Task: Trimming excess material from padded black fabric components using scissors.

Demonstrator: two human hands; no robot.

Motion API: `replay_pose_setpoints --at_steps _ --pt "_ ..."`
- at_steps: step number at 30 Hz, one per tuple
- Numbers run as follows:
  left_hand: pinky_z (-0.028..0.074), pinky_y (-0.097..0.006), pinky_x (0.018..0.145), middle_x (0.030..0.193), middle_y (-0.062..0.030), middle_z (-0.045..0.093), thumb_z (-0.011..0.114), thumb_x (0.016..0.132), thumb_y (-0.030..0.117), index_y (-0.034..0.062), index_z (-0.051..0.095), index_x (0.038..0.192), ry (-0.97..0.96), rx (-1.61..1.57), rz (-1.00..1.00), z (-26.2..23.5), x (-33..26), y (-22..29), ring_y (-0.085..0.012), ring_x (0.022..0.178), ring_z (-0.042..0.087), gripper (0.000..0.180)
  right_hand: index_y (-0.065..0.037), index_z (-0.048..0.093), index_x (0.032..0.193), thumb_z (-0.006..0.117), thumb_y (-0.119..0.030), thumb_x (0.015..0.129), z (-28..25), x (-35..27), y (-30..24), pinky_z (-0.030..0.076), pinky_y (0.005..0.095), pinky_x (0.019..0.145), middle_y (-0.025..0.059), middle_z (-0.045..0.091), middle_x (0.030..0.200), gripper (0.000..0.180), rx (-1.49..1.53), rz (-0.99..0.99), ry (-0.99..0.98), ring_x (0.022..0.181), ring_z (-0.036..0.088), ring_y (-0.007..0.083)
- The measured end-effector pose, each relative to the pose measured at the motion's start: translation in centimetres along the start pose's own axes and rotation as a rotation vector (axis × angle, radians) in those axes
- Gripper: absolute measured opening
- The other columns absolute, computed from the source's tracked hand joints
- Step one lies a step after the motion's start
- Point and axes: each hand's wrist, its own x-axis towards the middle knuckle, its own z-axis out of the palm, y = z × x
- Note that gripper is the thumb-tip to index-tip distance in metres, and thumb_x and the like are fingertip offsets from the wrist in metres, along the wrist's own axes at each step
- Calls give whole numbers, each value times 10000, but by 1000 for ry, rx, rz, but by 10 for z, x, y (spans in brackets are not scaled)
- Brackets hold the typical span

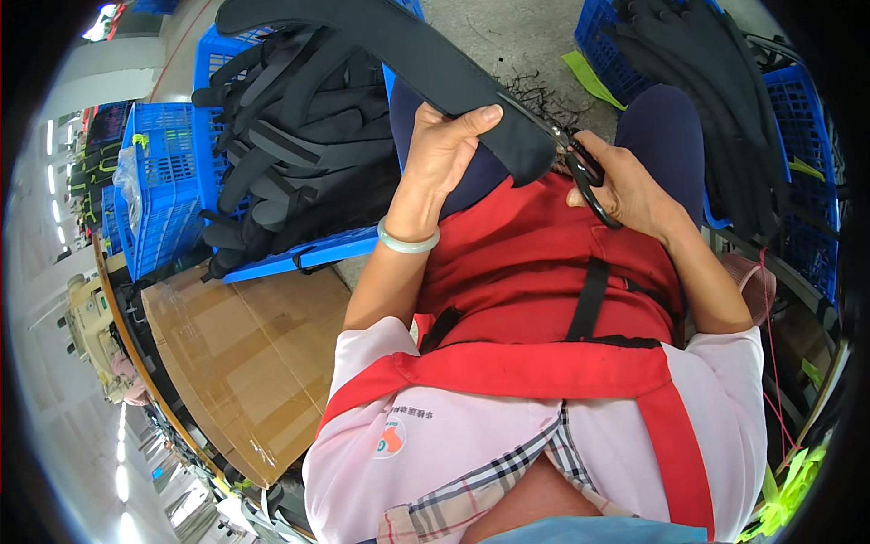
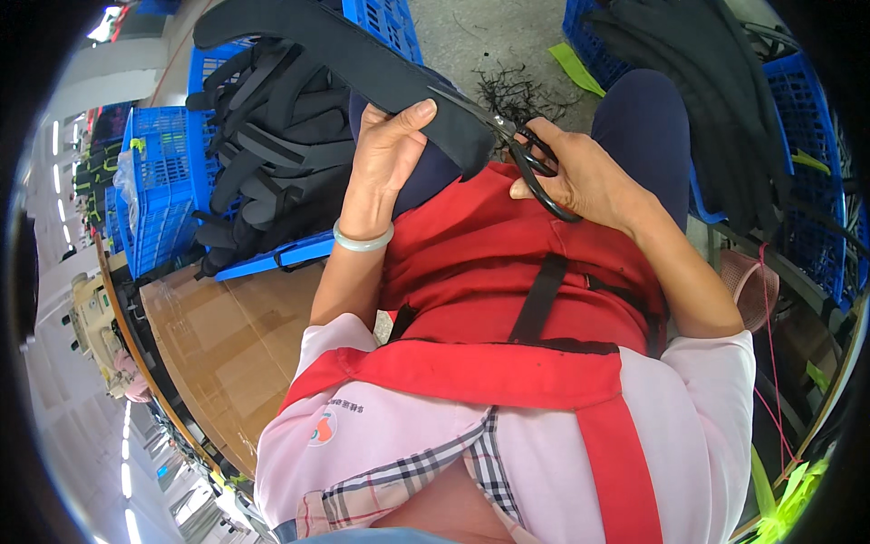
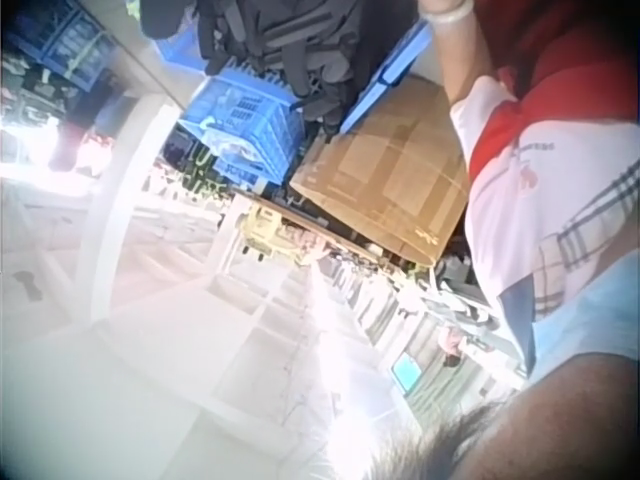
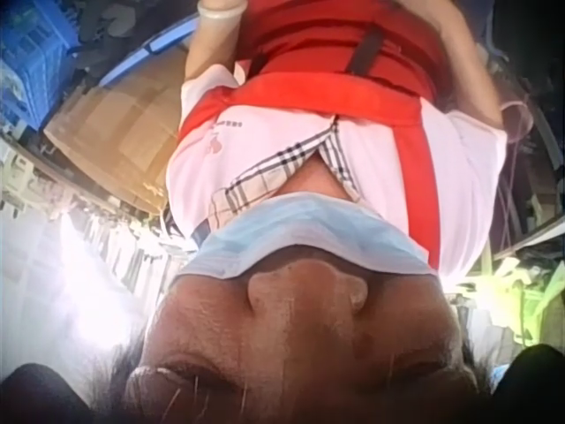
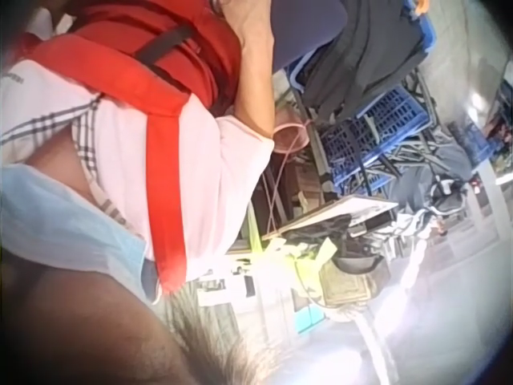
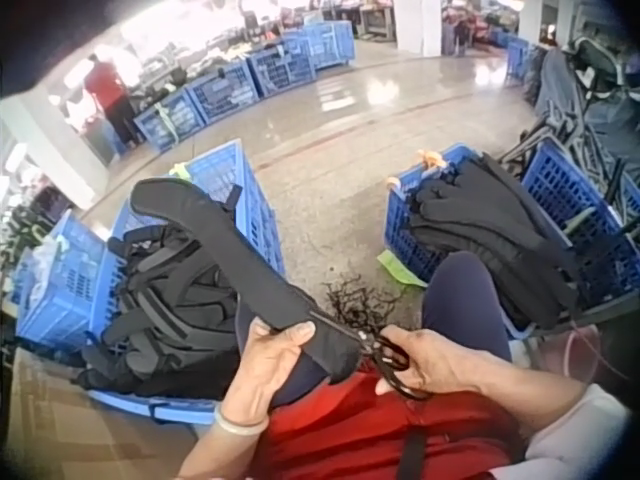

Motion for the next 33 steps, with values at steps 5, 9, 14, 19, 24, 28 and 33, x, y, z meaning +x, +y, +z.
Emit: replay_pose_setpoints --at_steps 5,9,14,19,24,28,33 --pt "529 -277 778 891 -53 684 702 792 -84 39 669 914 5 -29 -6 6 0 1 -142 826 653 177 -1 500 1008 759 -442 778 7 2 14 388 352 566 94 447 652 560 23 33 34 596 401 200" --pt "529 -278 782 897 -57 686 700 793 -85 38 669 921 -3 -48 2 4 -2 2 -147 834 656 180 4 470 1019 776 -475 741 7 6 5 414 383 591 114 480 657 633 -70 13 22 592 454 270" --pt "526 -280 787 892 -51 683 693 796 -88 39 671 923 23 -43 6 6 -2 2 -148 837 654 181 8 453 992 776 -477 740 1 6 -10 415 389 598 129 466 649 635 -137 -31 3 589 457 287" --pt "526 -279 786 890 -50 683 692 797 -87 41 673 917 10 -44 6 1 -1 0 -147 832 654 177 14 455 996 754 -418 788 2 8 -6 406 374 584 134 444 629 565 -83 20 -50 587 438 265" --pt "526 -276 784 885 -47 682 688 801 -86 42 673 906 20 -34 -18 2 -1 0 -142 829 653 167 22 508 962 721 -350 839 7 8 2 403 361 572 130 486 644 446 -55 30 35 587 438 234" --pt "526 -278 788 897 -48 683 687 804 -83 42 672 918 3 -54 -15 4 0 0 -143 835 654 170 14 513 941 720 -362 838 11 8 10 411 368 576 149 517 657 441 -24 -36 95 587 451 246" --pt "525 -288 799 915 -50 683 686 810 -74 42 669 933 -17 -35 -5 4 -2 -1 -148 848 653 170 18 524 960 730 -402 819 8 12 -10 421 378 580 163 547 664 488 -138 77 56 592 483 275"
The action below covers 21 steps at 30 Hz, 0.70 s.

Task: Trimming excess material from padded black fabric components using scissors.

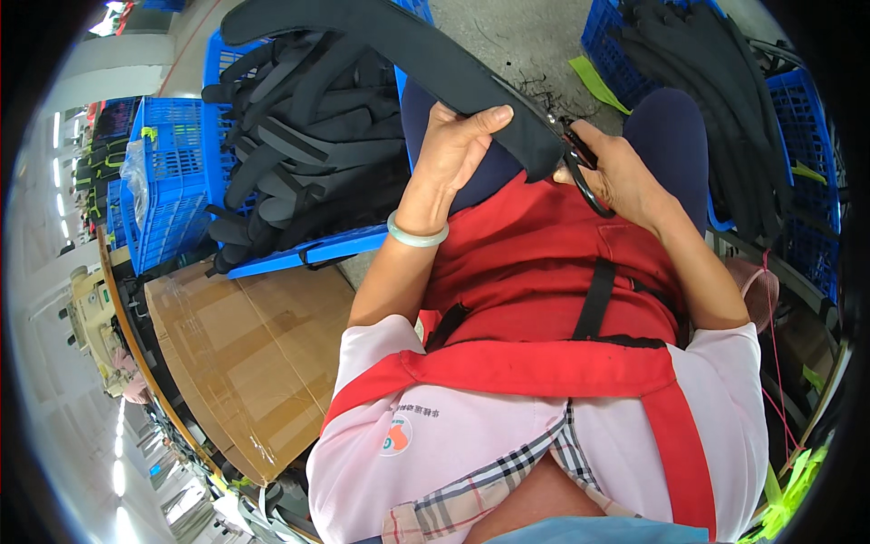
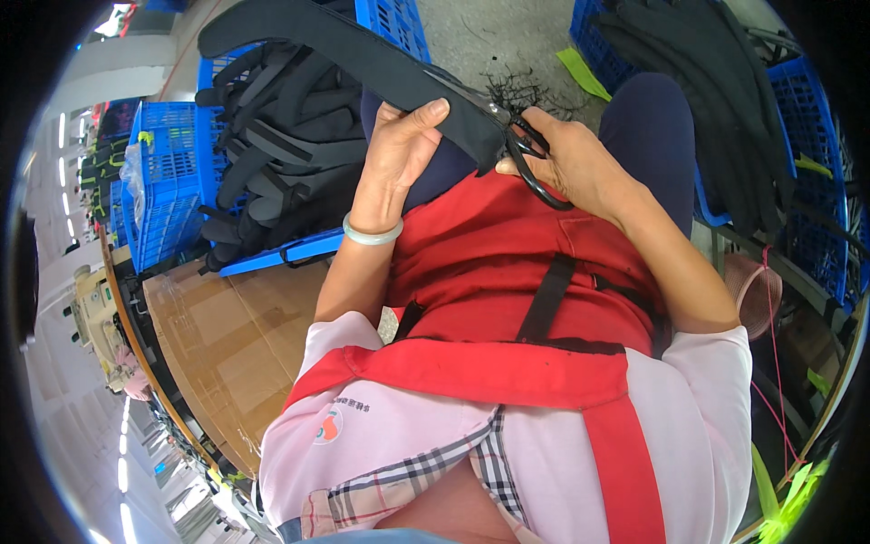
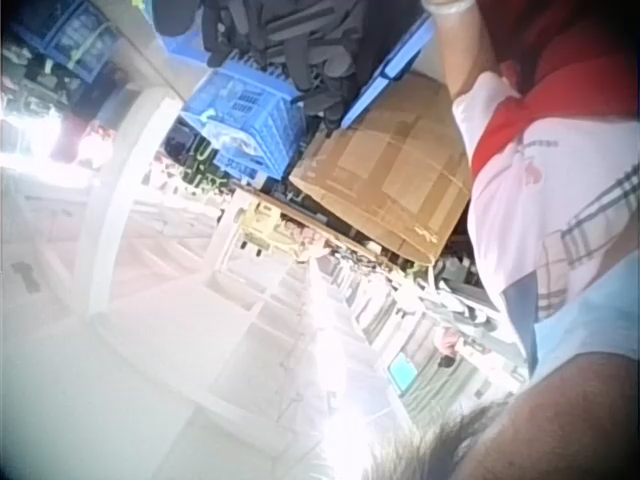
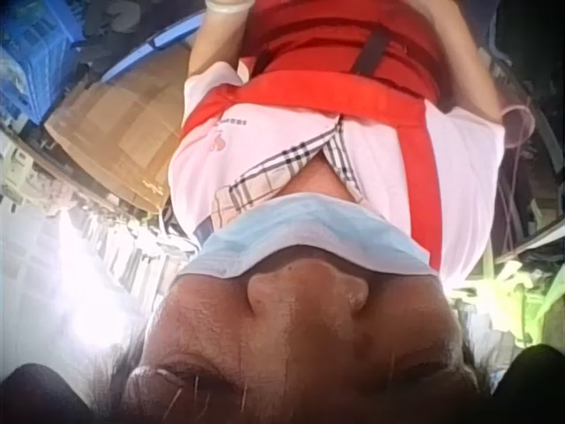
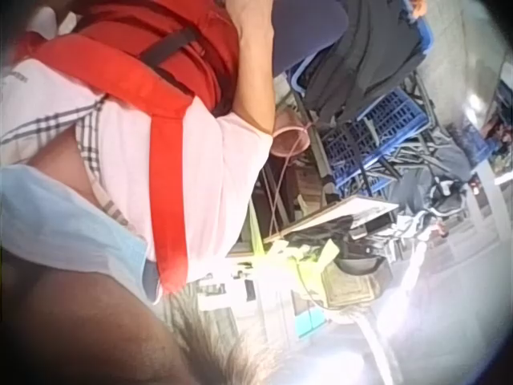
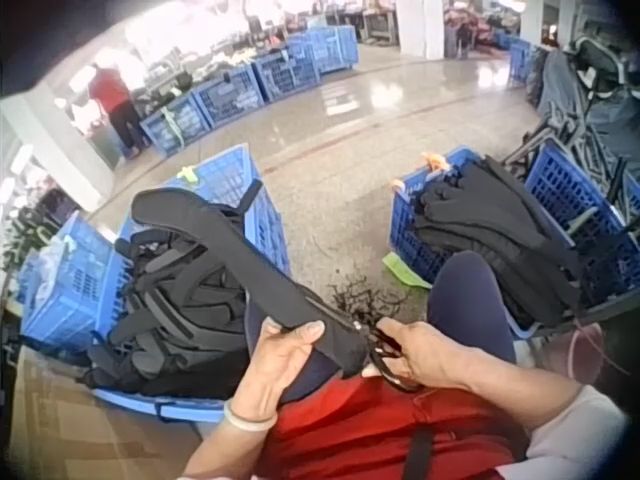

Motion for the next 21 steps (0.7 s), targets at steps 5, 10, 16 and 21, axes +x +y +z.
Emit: replay_pose_setpoints --at_steps 5,10,16,21 --pt "522 -305 817 928 -60 682 682 819 -66 31 664 949 65 -86 -35 4 0 3 -158 867 651 163 17 509 997 736 -413 810 -4 -4 1 426 391 581 158 543 647 521 9 -8 21 604 524 313" --pt "521 -309 820 949 -62 682 682 815 -67 29 660 971 10 -16 -15 0 1 1 -162 873 650 185 18 480 1081 728 -473 792 -1 2 -4 432 397 608 147 527 646 621 -54 -34 -8 643 556 319" --pt "518 -319 877 976 -59 691 653 838 -59 42 679 976 -15 -35 -27 -5 0 0 -170 922 658 173 28 489 1045 715 -483 802 2 1 -9 425 396 604 150 515 651 609 11 22 -36 615 508 303" --pt "520 -325 877 960 -51 692 658 837 -55 52 687 953 -4 -34 -37 -5 0 0 -170 916 660 160 32 501 997 721 -407 828 4 1 -7 433 388 603 158 515 649 520 25 13 -23 611 509 286"
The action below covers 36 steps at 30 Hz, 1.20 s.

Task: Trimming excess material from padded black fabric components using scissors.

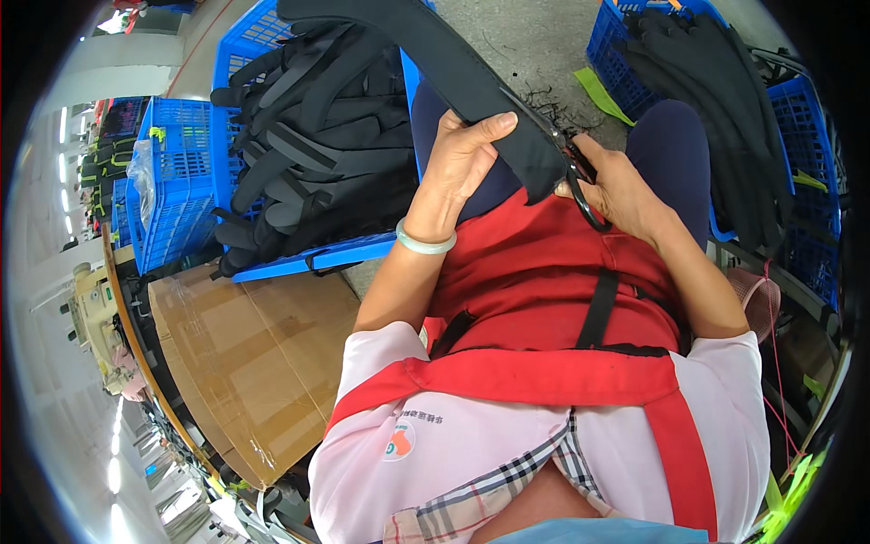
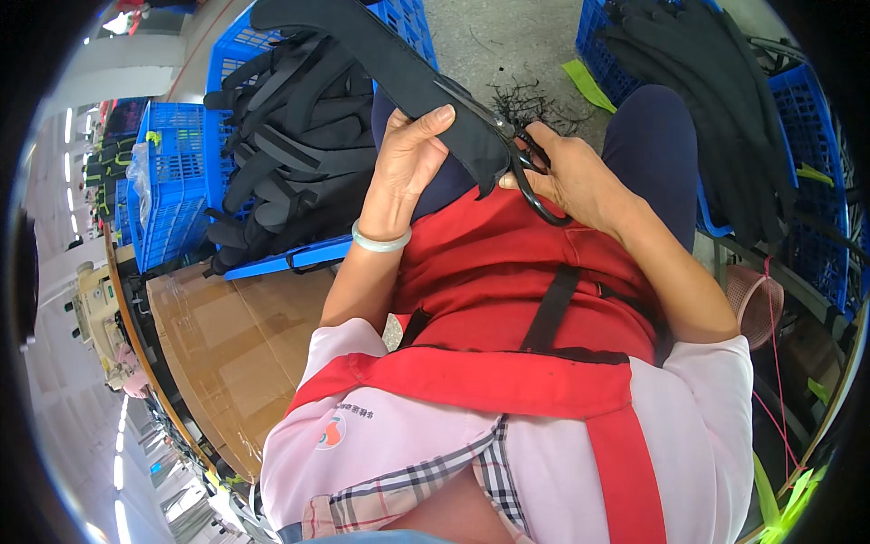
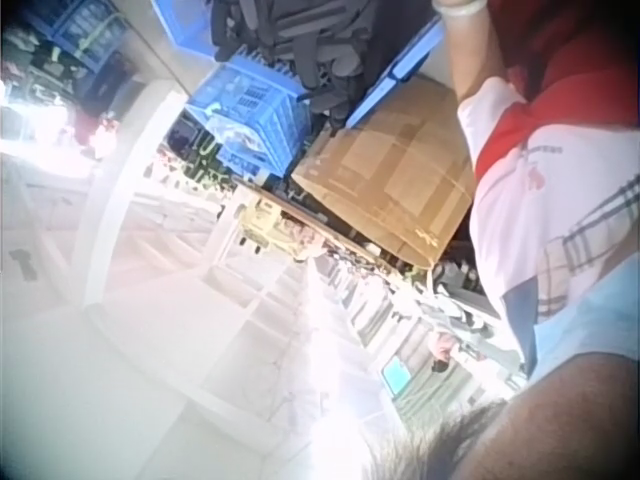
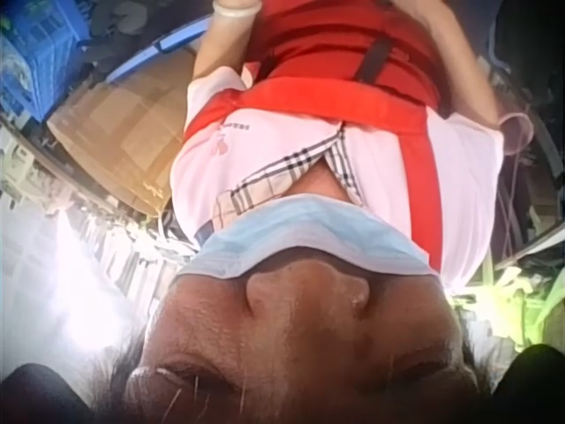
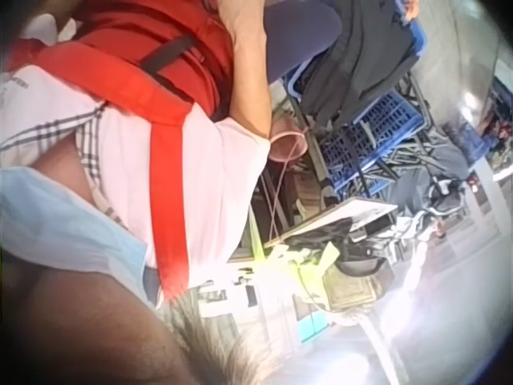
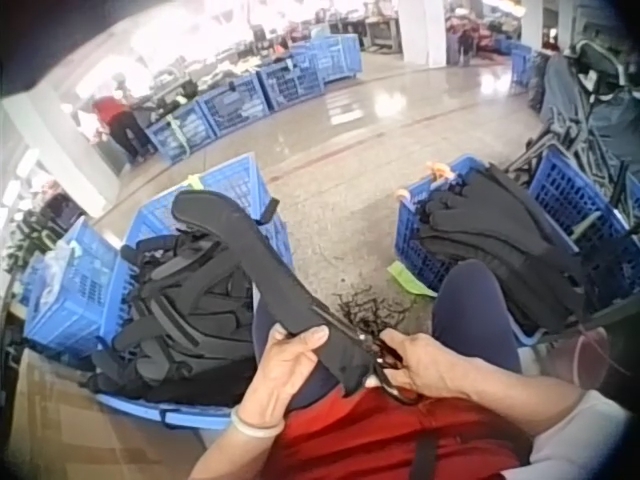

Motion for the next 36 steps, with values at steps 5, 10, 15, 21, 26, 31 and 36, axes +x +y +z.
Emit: replay_pose_setpoints --at_steps 5,10,15,21,26,31,36 --pt "520 -335 879 954 -50 687 657 839 -51 55 680 966 -8 -1 3 0 -1 -1 -174 917 659 167 33 516 925 725 -376 835 6 2 16 427 384 594 167 511 644 467 95 -73 59 598 475 274" --pt "526 -322 829 959 -62 680 678 827 -48 35 668 959 -10 23 32 7 -3 -2 -164 893 652 157 30 517 908 728 -383 830 -5 4 8 427 376 598 175 515 650 470 11 -42 64 595 460 266" --pt "526 -380 888 979 -100 683 656 854 -9 27 673 975 20 -98 12 -4 5 7 -227 934 664 128 22 475 965 743 -409 805 -3 3 6 435 382 631 167 534 677 532 -9 -18 25 642 507 295" --pt "532 -389 880 979 -97 682 654 846 -14 27 673 960 -32 -33 -14 -6 1 2 -235 934 665 123 15 433 1033 748 -443 786 -3 7 2 430 396 632 168 528 673 609 -54 -154 33 643 501 311" --pt "531 -384 878 976 -88 685 654 848 -12 35 675 968 -26 -59 -33 -5 1 4 -229 934 665 131 15 454 1001 739 -426 801 -3 12 -1 397 384 577 145 482 620 561 1 -78 -28 591 454 274" --pt "528 -380 881 989 -92 684 651 858 1 38 678 974 -57 -59 -11 -5 2 2 -224 947 664 124 12 484 955 721 -409 826 5 11 10 364 369 530 132 448 591 501 48 -76 21 546 411 221" --pt "521 -383 893 1001 -104 679 645 862 -6 13 663 1001 9 -126 25 -7 3 10 -230 947 659 141 3 514 915 723 -345 838 -4 10 7 365 359 511 124 458 591 413 -2 -62 16 530 424 187"
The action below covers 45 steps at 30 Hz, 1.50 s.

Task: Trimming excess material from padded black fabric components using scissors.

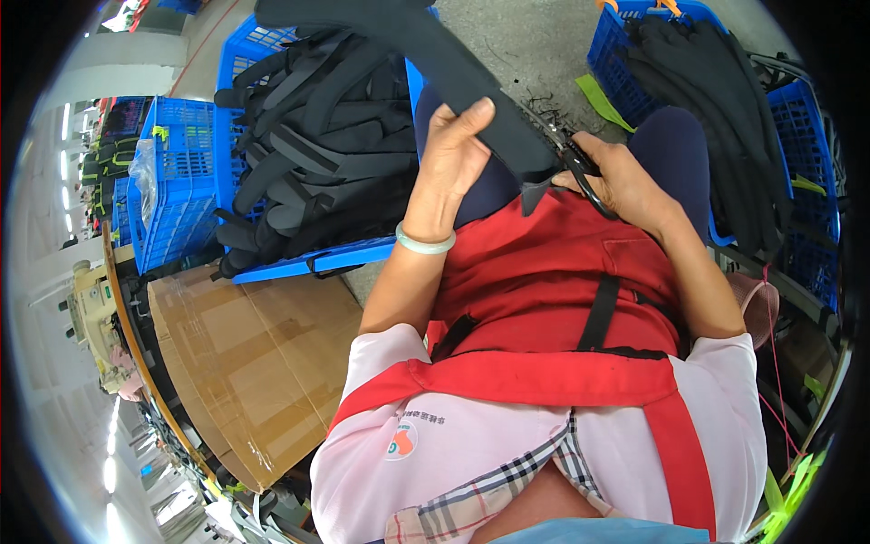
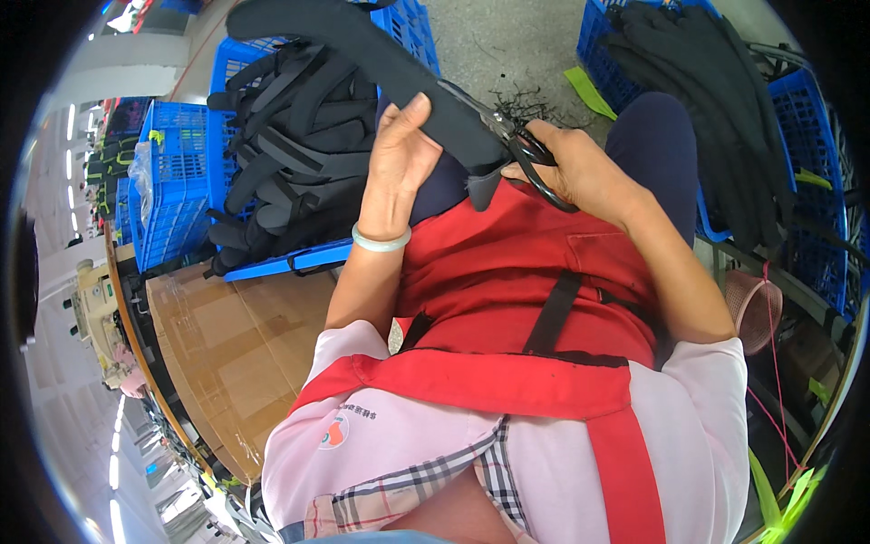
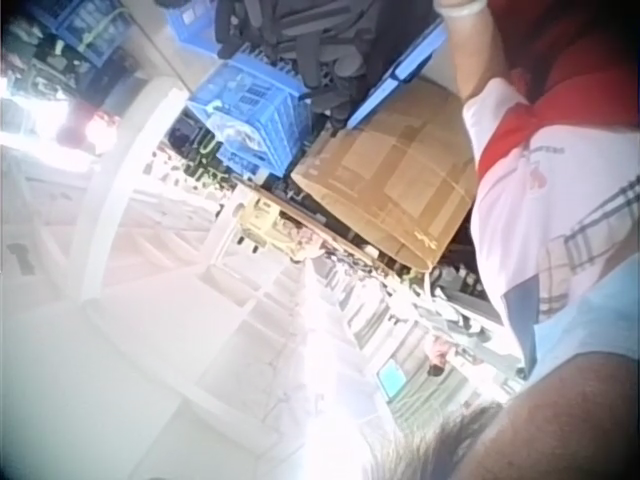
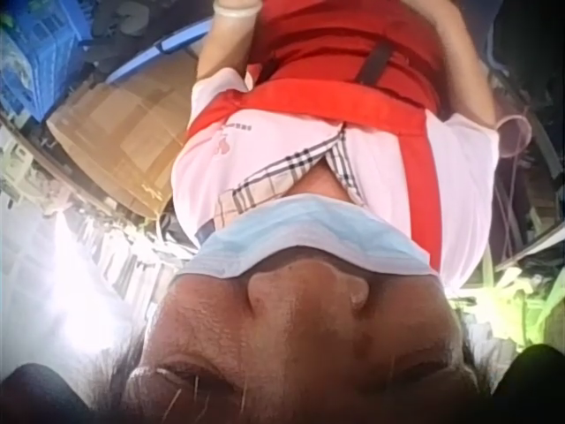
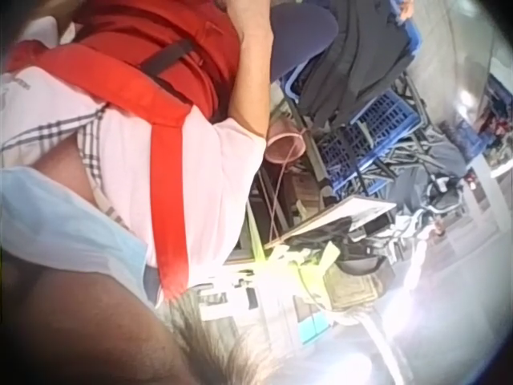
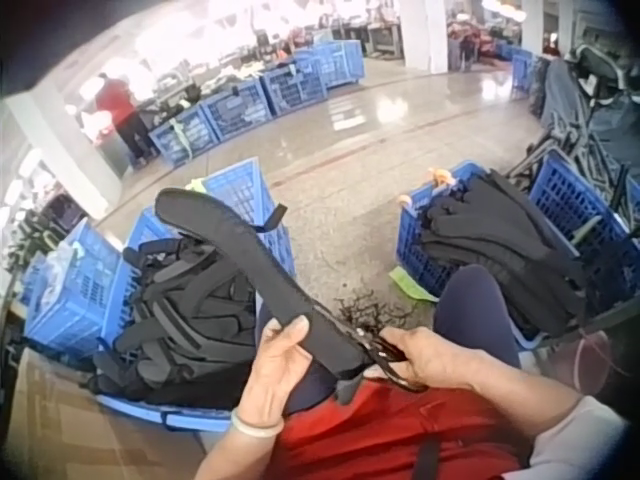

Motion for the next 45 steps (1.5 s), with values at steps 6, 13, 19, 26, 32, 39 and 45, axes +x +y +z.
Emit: replay_pose_setpoints --at_steps 6,13,19,26,32,39,45 --pt "522 -399 905 1003 -104 675 657 851 3 15 660 996 17 34 17 -4 -1 -1 -231 952 652 146 5 468 1012 658 -116 809 -27 3 6 432 364 643 172 519 736 303 -84 -177 -40 659 490 285" --pt "530 -429 902 982 -77 684 665 837 -10 60 677 951 11 38 17 0 -1 -3 -226 941 659 135 -9 399 1151 672 -142 784 -11 10 -16 451 468 751 265 612 929 477 -49 10 -131 919 587 457" --pt "524 -433 919 981 -71 684 668 832 -10 65 679 951 17 25 22 0 0 -2 -224 950 655 141 -17 370 1162 675 -122 772 -4 16 -11 446 477 754 261 603 949 506 -74 -51 -72 927 582 460" --pt "540 -358 827 920 -75 684 677 828 -31 36 676 927 100 -87 33 8 -1 2 -202 856 662 120 -30 362 1179 710 -132 743 -8 -2 -2 446 426 708 208 566 889 567 -30 -30 -99 788 544 376" --pt "541 -360 831 925 -76 684 670 836 -27 39 676 935 69 -78 15 4 -1 -1 -201 864 663 120 -22 369 1169 702 -124 752 -6 4 -7 443 418 698 202 557 863 544 14 -20 -114 767 540 371" --pt "528 -441 928 983 -62 686 666 833 -7 83 685 960 2 40 7 -1 -2 -6 -224 960 658 157 -4 404 1122 668 -96 784 7 16 2 441 453 712 264 585 837 439 -51 -131 -15 831 569 460" --pt "527 -451 925 980 -60 687 664 838 2 79 680 966 11 27 7 -4 -3 -6 -220 953 659 150 -1 407 1117 674 -101 783 1 12 -7 446 438 678 259 569 797 439 -12 -30 -78 765 557 447"
